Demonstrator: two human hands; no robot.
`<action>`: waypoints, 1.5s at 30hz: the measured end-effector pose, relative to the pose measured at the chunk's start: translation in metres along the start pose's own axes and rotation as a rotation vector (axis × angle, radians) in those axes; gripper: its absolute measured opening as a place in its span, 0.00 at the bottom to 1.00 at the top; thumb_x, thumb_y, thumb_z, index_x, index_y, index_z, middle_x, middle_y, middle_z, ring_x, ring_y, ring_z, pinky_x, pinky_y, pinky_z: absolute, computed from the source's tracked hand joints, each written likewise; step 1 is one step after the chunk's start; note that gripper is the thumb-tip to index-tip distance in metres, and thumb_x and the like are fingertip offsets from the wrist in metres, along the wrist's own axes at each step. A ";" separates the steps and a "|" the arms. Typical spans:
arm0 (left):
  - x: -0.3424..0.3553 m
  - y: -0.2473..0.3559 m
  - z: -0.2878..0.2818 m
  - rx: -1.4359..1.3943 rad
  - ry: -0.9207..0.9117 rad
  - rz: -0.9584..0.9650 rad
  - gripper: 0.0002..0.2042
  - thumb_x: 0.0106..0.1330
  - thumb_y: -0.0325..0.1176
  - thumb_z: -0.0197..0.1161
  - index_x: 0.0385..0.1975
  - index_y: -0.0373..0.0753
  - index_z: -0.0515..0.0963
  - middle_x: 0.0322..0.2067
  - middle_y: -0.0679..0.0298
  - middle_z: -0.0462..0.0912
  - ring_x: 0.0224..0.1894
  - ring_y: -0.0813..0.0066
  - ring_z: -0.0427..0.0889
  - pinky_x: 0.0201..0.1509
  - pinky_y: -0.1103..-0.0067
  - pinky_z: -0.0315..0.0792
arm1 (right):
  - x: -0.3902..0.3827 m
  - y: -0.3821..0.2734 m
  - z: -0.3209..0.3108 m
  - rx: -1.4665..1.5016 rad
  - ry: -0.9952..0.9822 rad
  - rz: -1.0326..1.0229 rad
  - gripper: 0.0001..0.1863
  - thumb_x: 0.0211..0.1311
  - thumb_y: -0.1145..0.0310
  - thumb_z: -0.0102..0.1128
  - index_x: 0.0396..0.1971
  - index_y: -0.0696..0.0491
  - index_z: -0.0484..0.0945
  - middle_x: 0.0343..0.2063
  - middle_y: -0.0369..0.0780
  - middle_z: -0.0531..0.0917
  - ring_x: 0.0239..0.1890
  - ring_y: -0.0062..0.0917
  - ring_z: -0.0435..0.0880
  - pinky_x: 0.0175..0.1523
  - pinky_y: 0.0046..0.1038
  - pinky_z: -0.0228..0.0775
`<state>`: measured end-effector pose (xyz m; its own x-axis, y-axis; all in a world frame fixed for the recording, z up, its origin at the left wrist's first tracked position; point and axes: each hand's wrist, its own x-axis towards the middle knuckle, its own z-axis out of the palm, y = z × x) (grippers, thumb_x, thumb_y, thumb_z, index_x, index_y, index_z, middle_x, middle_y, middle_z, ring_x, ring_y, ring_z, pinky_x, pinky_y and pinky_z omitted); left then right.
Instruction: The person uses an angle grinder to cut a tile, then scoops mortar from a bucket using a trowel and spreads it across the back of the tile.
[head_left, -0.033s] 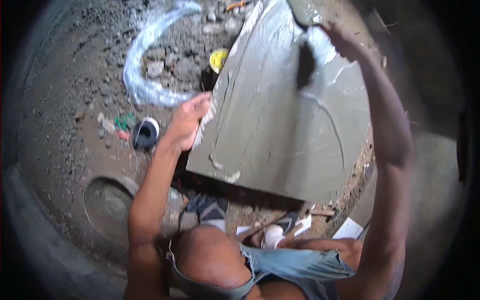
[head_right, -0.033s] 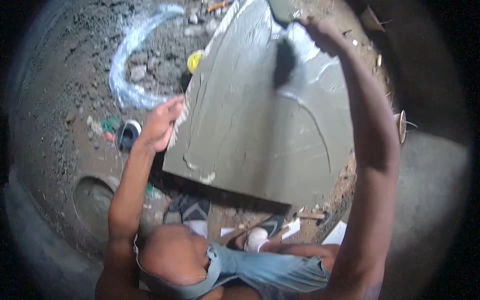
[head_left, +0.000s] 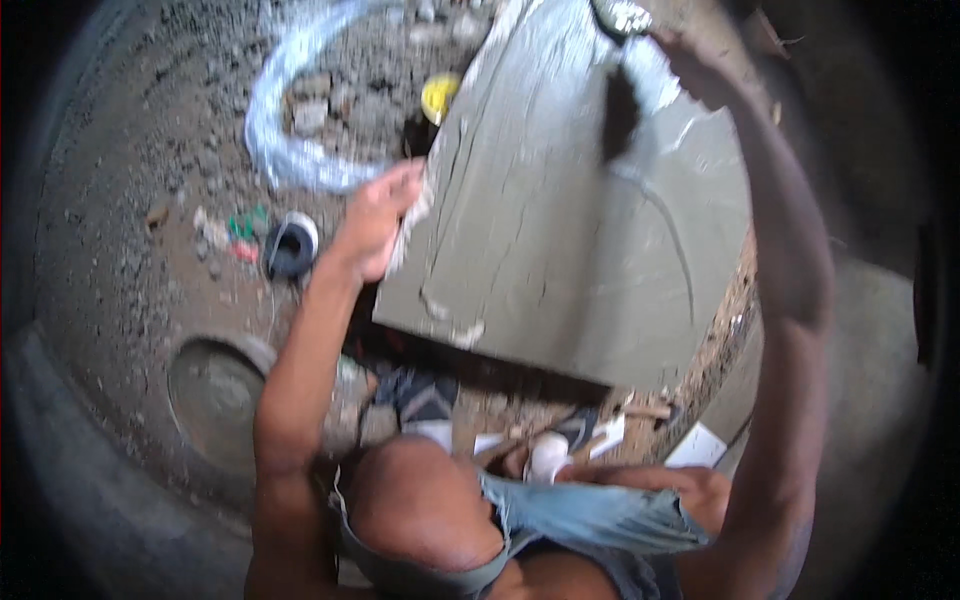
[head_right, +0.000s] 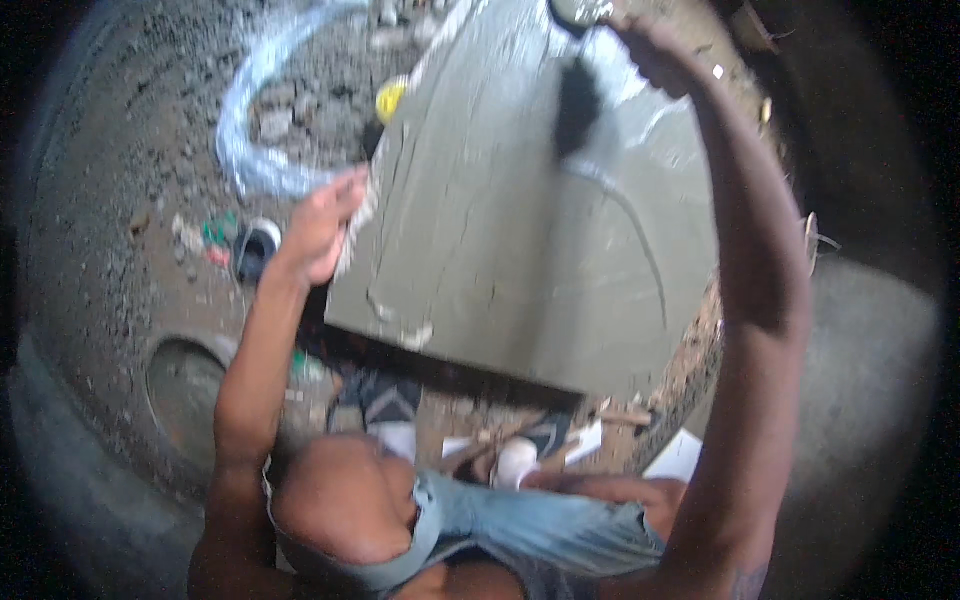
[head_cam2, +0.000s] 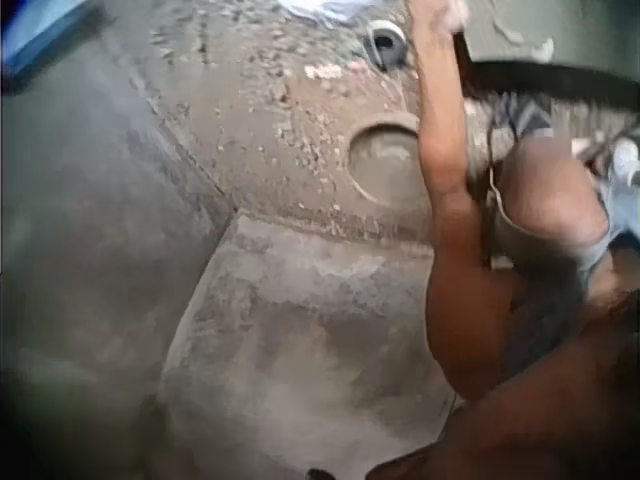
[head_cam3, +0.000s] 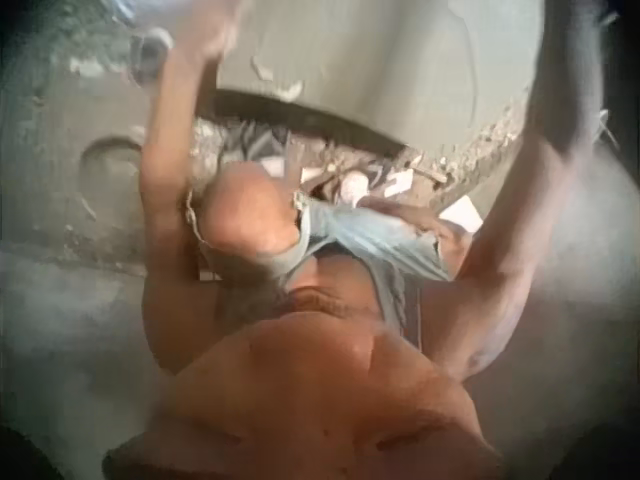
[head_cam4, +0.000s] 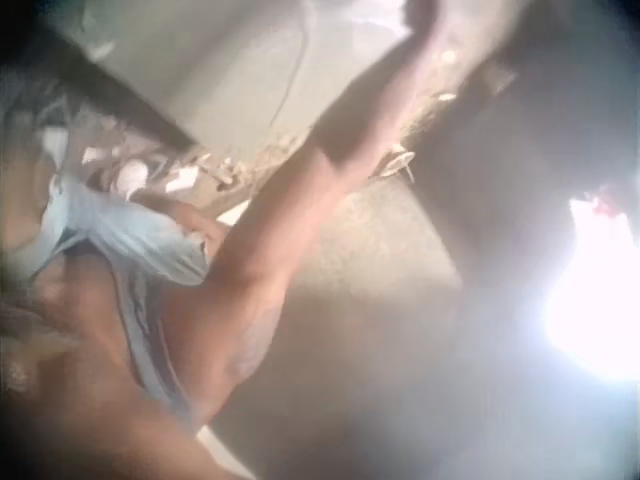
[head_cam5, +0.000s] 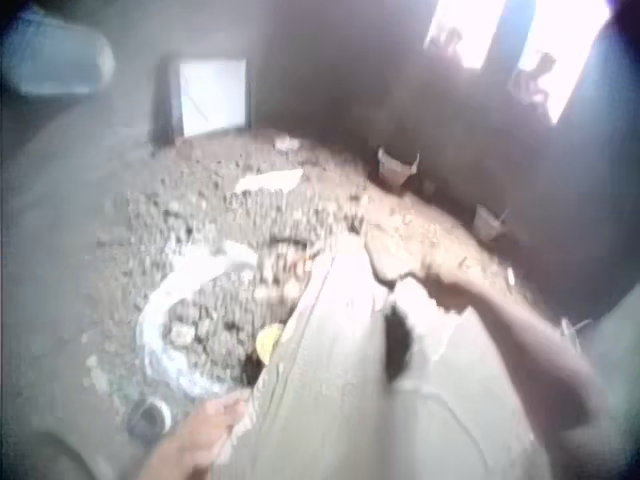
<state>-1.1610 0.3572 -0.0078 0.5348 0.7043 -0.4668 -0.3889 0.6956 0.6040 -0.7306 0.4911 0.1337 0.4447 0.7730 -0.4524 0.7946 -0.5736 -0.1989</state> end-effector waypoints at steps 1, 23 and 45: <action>0.000 -0.002 -0.001 -0.019 -0.008 0.006 0.20 0.73 0.28 0.53 0.63 0.30 0.65 0.52 0.55 0.79 0.52 0.69 0.80 0.57 0.69 0.75 | -0.007 0.011 0.008 0.096 -0.062 -0.038 0.26 0.68 0.36 0.45 0.35 0.48 0.68 0.20 0.29 0.65 0.15 0.17 0.62 0.17 0.28 0.56; 0.002 -0.003 0.001 0.067 -0.108 0.056 0.19 0.72 0.32 0.56 0.59 0.30 0.69 0.50 0.59 0.81 0.48 0.73 0.81 0.55 0.73 0.75 | -0.303 0.102 0.116 -0.587 -0.083 -0.508 0.18 0.71 0.46 0.47 0.43 0.45 0.65 0.31 0.43 0.80 0.25 0.38 0.83 0.23 0.37 0.70; 0.002 -0.005 0.002 0.190 0.026 0.073 0.23 0.72 0.32 0.57 0.63 0.28 0.65 0.54 0.56 0.78 0.54 0.72 0.78 0.61 0.74 0.71 | -0.171 0.138 0.042 0.067 -0.310 -0.147 0.22 0.73 0.47 0.46 0.44 0.54 0.71 0.14 0.34 0.67 0.16 0.19 0.69 0.21 0.27 0.62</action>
<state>-1.1559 0.3549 -0.0107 0.4901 0.7567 -0.4326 -0.2758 0.6054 0.7466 -0.7141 0.2679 0.1471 0.1726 0.7358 -0.6549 0.8076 -0.4863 -0.3335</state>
